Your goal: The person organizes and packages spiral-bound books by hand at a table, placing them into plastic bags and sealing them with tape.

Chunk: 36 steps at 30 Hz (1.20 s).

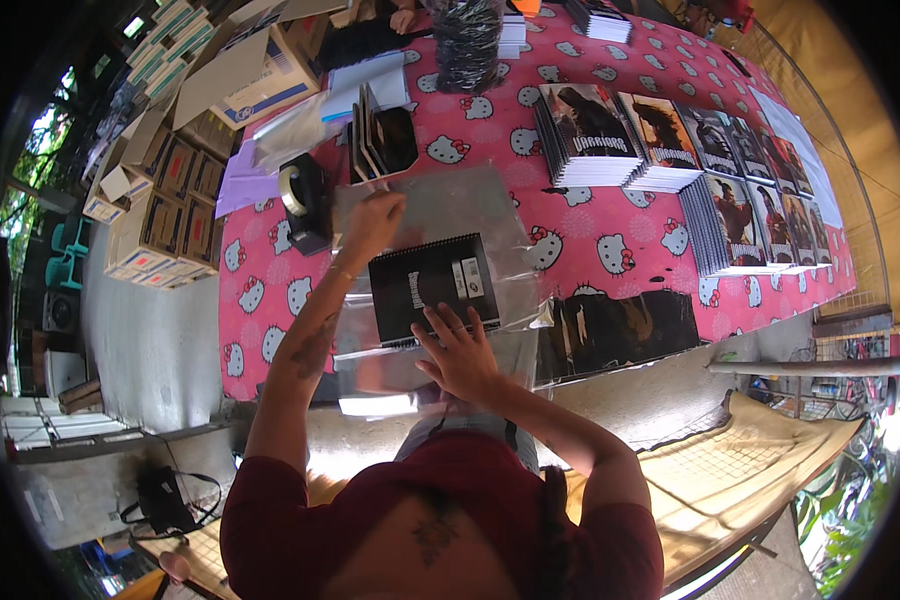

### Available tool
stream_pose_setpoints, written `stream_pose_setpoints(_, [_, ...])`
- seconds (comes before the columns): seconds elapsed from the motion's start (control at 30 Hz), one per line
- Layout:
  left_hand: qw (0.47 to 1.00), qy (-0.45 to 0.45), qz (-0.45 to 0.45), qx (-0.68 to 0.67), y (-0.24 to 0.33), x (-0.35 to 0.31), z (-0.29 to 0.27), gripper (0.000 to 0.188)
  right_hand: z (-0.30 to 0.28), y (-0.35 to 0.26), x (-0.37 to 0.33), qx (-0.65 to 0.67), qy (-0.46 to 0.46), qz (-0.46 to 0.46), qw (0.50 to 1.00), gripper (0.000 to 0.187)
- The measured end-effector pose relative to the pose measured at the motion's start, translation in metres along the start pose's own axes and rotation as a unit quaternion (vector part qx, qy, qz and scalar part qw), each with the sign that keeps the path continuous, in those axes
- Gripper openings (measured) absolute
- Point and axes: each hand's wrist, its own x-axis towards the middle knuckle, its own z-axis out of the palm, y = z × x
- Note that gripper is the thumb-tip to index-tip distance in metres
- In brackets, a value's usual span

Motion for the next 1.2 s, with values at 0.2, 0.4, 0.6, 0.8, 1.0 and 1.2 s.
stream_pose_setpoints(0.2, [0.978, -0.078, 0.114, 0.153, -0.038, 0.024, 0.062, 0.024, -0.002, 0.000, 0.000, 0.020, -0.001, 0.010, 1.000, 0.057])
stream_pose_setpoints(0.4, [0.992, -0.104, 0.070, 0.017, 0.004, 0.042, 0.004, 0.025, 0.003, 0.003, -0.003, 0.007, 0.025, 0.003, 1.000, 0.057])
stream_pose_setpoints(0.6, [0.976, -0.207, 0.037, 0.061, 0.055, 0.012, -0.057, 0.017, 0.007, 0.005, -0.002, -0.010, 0.047, -0.031, 0.998, 0.059])
stream_pose_setpoints(0.8, [0.973, -0.101, 0.153, 0.142, 0.104, -0.095, -0.039, 0.018, 0.017, 0.002, -0.002, -0.048, 0.064, -0.030, 0.996, 0.063])
stream_pose_setpoints(1.0, [0.996, -0.077, 0.012, 0.047, 0.129, -0.134, -0.010, 0.023, 0.029, 0.010, 0.000, -0.066, 0.089, -0.039, 0.993, 0.055])
stream_pose_setpoints(1.2, [0.991, -0.120, -0.046, -0.036, 0.130, -0.134, -0.031, 0.015, 0.010, 0.033, 0.028, 0.243, 0.104, 0.078, 0.961, 0.051])
